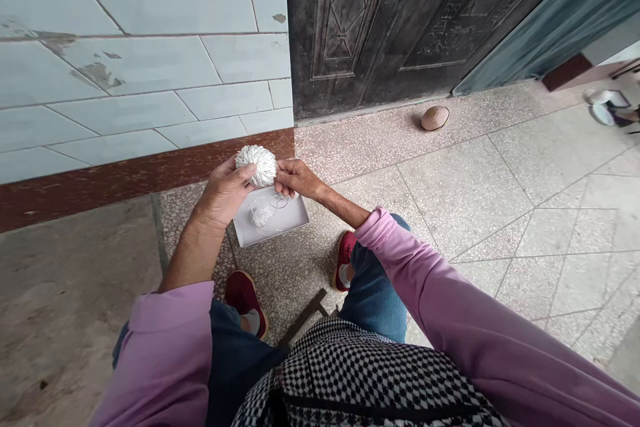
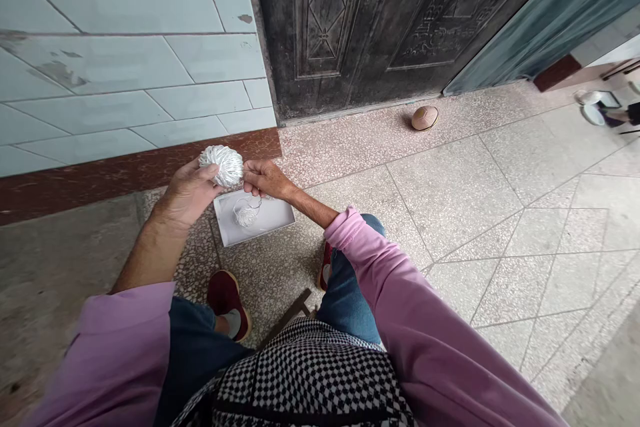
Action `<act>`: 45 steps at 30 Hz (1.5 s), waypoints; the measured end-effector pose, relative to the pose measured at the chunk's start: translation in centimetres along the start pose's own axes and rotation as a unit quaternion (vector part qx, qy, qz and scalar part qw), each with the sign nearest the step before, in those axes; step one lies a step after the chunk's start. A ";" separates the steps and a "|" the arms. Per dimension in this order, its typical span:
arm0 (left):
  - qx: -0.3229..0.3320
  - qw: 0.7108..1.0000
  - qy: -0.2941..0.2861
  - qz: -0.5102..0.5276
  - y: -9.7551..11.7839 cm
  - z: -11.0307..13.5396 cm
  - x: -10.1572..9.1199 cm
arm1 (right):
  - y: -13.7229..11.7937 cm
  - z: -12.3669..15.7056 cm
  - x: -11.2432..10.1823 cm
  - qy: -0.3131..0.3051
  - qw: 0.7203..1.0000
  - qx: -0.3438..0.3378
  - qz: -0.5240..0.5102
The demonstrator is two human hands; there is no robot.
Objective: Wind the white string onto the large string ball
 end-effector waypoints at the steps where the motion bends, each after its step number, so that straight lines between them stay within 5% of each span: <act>1: -0.003 1.000 0.004 0.004 0.0 0.0 -0.1 | 0.0 -0.1 0.0 -0.004 1.000 -0.001 0.002; 39: 0.004 1.000 0.016 -0.010 0.4 0.6 0.2 | -0.5 -0.1 0.9 -0.004 1.000 0.014 -0.004; 45: -0.016 0.999 0.027 -0.027 -0.1 0.6 -1.2 | -0.5 0.0 1.6 0.002 0.999 0.042 0.003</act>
Point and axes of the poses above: each hand's wrist, its own z-axis away from the middle knuckle, its own x-axis out of the palm, y = z × x, the point moved 7 cm from there along -z, towards the middle knuckle, and after that the axes turned 15 degrees about -x, right-handed, at the moved point
